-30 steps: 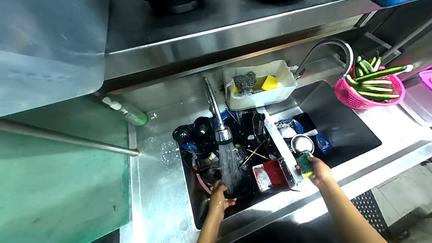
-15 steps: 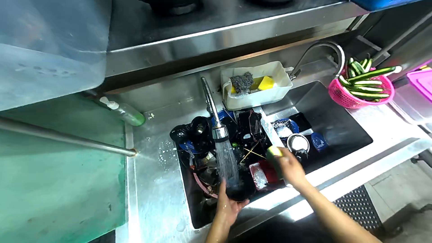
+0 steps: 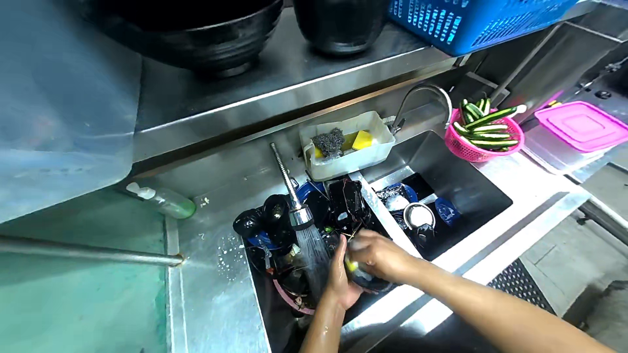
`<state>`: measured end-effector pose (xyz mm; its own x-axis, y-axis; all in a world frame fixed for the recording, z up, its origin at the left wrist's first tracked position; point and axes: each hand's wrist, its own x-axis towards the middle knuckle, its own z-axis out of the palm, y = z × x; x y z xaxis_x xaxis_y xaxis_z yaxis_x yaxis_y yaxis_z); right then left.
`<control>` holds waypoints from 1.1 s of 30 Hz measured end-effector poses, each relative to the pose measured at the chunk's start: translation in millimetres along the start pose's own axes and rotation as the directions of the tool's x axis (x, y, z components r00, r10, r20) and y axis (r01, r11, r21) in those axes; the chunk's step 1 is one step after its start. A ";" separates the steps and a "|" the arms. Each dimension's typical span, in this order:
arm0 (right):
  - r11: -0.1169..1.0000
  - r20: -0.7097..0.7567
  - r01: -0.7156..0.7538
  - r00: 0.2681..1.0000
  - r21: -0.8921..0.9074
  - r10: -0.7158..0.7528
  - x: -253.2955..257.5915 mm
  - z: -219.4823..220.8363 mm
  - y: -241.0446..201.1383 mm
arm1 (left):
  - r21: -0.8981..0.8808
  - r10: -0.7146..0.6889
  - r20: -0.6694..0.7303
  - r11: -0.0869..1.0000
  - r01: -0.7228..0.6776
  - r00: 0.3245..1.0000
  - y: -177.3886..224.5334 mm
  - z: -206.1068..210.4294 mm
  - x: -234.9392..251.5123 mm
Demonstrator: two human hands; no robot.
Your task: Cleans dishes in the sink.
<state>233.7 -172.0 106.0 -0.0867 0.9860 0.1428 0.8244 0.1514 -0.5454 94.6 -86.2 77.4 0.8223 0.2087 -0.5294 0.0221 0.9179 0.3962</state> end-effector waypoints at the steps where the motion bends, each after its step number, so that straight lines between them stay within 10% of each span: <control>1: 0.985 -0.052 -0.089 0.995 -0.147 0.082 2.5 1.5 1.6 | 0.032 0.031 -0.016 0.999 -0.030 0.999 1.4 1.5 1.8; 5: 0.840 0.143 -0.499 0.835 -0.214 0.532 10.8 6.1 -21.0 | 0.294 0.276 -0.116 0.927 -0.232 0.954 6.9 -5.7 15.1; 10: 0.876 0.215 -0.415 0.904 0.245 0.368 14.7 1.7 -17.8 | 0.211 0.283 -0.168 0.946 -0.246 0.944 -2.4 -2.6 16.3; 13: 0.862 -0.034 -0.494 0.865 0.112 0.500 17.6 9.3 -3.7 | 0.352 0.349 -0.193 0.897 -0.268 0.917 -4.1 8.3 18.7; 18: 0.810 0.289 -0.544 0.829 0.217 0.479 19.3 -2.1 -11.8 | 0.550 0.508 -0.115 0.748 -0.372 0.854 -2.3 -4.1 27.1; 23: 0.767 -0.130 -0.548 0.779 0.333 0.613 17.6 14.9 3.6 | 0.680 0.564 0.013 0.601 -0.421 0.826 7.0 4.7 27.1; 26: 0.766 0.107 -0.597 0.800 0.238 0.591 19.3 10.1 -4.1 | 0.794 0.607 0.122 0.416 -0.444 0.785 21.7 3.9 34.0; 30: 0.746 0.147 -0.490 0.865 0.451 0.479 -3.0 -24.1 -12.0 | 0.617 0.586 0.020 0.631 -0.471 0.810 28.7 9.3 33.3; 33: 0.833 -0.328 -0.378 0.790 0.404 0.517 -43.4 -23.9 -25.0 | 0.257 0.484 -0.299 0.871 -0.419 0.822 38.1 42.8 28.1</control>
<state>230.2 -220.2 133.2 0.5416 0.8345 0.1018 0.4939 -0.2179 -0.8418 142.9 -59.7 109.8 0.5170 0.7169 -0.4676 -0.1790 0.6248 0.7600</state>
